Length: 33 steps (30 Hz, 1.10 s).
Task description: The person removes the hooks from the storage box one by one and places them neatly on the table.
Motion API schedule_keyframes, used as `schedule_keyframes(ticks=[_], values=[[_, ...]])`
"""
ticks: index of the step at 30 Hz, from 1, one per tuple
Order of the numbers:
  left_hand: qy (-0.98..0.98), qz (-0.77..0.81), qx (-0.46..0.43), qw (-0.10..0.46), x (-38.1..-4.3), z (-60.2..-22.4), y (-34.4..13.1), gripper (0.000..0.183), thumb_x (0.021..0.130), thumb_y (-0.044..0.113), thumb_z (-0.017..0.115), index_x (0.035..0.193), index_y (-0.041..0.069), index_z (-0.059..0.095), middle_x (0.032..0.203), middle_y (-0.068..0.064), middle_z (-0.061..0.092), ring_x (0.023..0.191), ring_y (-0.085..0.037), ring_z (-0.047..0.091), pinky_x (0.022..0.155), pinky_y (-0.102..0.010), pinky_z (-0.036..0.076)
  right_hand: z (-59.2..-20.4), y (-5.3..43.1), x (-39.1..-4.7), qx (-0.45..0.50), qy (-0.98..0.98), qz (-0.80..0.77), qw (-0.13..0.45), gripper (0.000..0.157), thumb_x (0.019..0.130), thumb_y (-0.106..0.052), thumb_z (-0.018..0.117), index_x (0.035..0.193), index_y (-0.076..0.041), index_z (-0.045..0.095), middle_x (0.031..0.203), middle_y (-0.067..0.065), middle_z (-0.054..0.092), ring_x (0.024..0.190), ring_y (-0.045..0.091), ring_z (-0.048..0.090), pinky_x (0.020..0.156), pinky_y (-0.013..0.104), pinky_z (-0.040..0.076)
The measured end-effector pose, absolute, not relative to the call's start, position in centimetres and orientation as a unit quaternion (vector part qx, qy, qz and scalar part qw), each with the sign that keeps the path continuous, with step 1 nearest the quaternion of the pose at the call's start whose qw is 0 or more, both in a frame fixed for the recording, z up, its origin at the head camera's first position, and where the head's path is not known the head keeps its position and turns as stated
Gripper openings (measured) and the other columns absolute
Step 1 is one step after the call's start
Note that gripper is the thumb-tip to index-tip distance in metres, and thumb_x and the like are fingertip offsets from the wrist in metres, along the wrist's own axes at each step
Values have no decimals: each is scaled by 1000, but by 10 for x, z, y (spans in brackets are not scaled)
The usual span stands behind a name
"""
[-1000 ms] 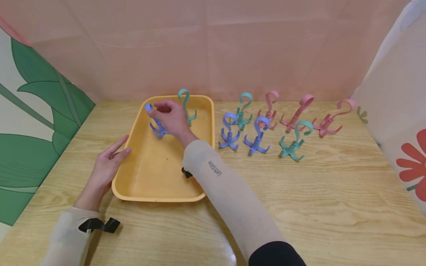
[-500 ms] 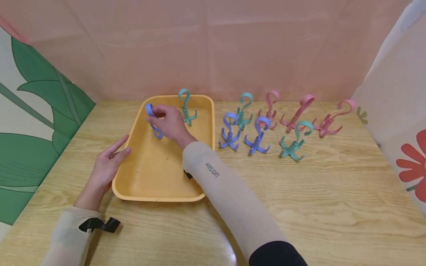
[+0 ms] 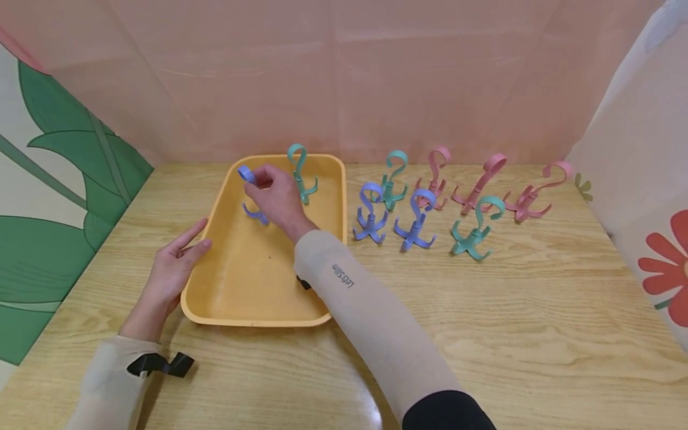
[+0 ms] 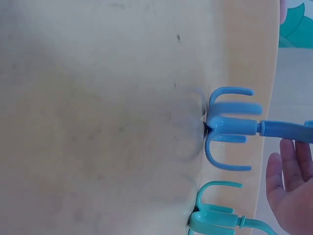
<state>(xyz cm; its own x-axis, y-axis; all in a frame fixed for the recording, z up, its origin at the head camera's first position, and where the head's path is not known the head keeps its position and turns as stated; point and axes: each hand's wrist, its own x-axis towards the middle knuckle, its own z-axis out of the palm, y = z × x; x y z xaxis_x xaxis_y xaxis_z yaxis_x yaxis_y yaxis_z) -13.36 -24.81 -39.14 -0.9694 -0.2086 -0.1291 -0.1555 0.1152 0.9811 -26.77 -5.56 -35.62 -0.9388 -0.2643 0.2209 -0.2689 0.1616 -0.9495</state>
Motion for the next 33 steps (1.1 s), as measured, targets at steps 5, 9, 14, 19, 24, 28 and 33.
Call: schedule_keyframes(ticks=[5,9,14,19,24,28,33], values=[[-743,-658,122,19,-133,-392,-249,56,99,31,67,151,25,47,130,-24,61,100,-13,69,80,-30,59,-356,-56,-268,158,-746,647,7,13,92,-13,76,104,-10,73,100,0,70,90,15,69,76,27,58],[-741,-660,120,12,-132,-391,-250,56,100,32,65,152,26,46,132,-25,60,101,-17,70,80,-33,59,-357,-57,-269,157,-738,657,12,14,91,-11,76,105,-9,74,100,1,71,88,15,70,75,27,58],[-753,-649,111,8,-131,-390,-252,55,101,33,64,153,28,44,129,-25,62,103,-21,70,82,-32,59,-355,-55,-268,162,-738,655,14,17,92,-12,75,109,-8,75,101,2,72,90,15,71,78,27,58],[-773,-627,97,21,-133,-391,-251,54,101,31,63,152,25,45,115,-20,70,98,-19,70,80,-28,58,-348,-53,-269,161,-737,656,3,18,94,-15,74,111,-9,75,102,-1,71,95,14,70,83,27,56],[-782,-615,94,33,-134,-391,-250,54,101,29,64,152,22,47,100,-15,73,91,-16,69,76,-26,58,-340,-50,-270,167,-722,671,5,20,94,-13,74,112,-6,74,100,1,71,95,15,69,85,27,56],[-781,-616,95,28,-134,-390,-249,54,101,28,64,152,22,47,100,-15,74,88,-16,71,73,-27,59,-333,-47,-268,164,-713,681,-7,21,94,-11,73,114,-4,74,100,2,71,92,16,68,82,28,57],[-781,-615,100,24,-133,-388,-250,54,101,28,64,152,24,46,100,-16,74,87,-18,71,71,-29,59,-323,-42,-262,166,-702,693,-19,21,93,-13,75,113,-6,74,101,2,71,92,16,69,81,31,58]])
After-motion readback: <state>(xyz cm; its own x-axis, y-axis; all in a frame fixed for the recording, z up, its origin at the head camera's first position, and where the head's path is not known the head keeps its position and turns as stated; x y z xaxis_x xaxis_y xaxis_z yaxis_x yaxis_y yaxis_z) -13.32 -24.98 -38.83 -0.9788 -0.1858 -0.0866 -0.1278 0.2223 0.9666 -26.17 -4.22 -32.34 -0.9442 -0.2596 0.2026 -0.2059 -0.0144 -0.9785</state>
